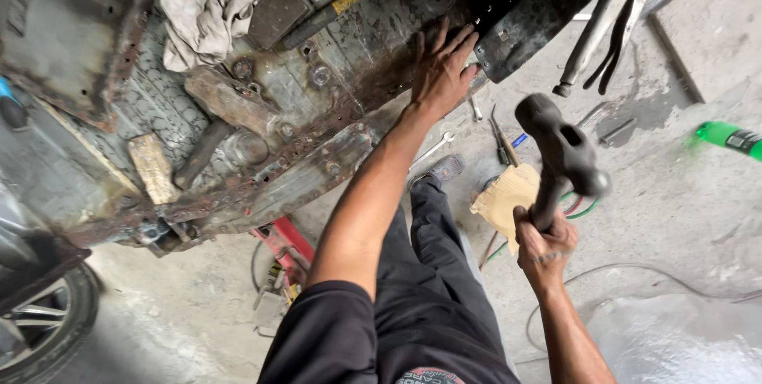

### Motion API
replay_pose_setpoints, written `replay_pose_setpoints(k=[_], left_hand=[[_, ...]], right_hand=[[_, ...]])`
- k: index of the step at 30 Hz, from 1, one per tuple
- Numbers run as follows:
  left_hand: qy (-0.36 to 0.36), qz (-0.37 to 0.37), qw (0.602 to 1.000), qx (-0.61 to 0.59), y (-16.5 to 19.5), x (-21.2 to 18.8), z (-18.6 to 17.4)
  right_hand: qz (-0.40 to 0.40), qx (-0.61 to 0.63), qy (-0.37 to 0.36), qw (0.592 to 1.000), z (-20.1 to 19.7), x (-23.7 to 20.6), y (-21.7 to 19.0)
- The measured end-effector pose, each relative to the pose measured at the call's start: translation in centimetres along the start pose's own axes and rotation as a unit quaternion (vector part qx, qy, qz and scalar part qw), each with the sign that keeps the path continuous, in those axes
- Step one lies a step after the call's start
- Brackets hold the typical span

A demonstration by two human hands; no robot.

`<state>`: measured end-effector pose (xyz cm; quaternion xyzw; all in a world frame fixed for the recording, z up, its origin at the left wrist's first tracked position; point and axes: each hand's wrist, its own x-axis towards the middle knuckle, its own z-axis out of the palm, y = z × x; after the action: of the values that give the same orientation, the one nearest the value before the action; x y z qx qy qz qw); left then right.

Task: The person works on the rusted underbody and wheel-arch area of a car body shell, hammering and shaping the metal panel, holding a panel in place, and using locking pliers and a wrench on the panel. They also wipe the work area with a cloth and reposition locking pliers on the panel while continuing to hammer.

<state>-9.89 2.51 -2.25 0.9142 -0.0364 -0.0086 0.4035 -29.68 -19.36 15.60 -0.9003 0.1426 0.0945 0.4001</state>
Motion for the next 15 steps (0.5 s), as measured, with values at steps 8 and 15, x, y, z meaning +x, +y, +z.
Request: replay_pose_setpoints(k=[8, 15], left_hand=[[0.036, 0.009, 0.997, 0.066, -1.1, 0.4, 1.8], [-0.022, 0.055, 0.993, 0.100, -2.1, 0.1, 1.1]], right_hand=[[-0.106, 0.103, 0.000, 0.989, -1.4, 1.2, 2.5], [0.052, -0.001, -0.028, 0.998, 1.4, 4.6, 6.8]])
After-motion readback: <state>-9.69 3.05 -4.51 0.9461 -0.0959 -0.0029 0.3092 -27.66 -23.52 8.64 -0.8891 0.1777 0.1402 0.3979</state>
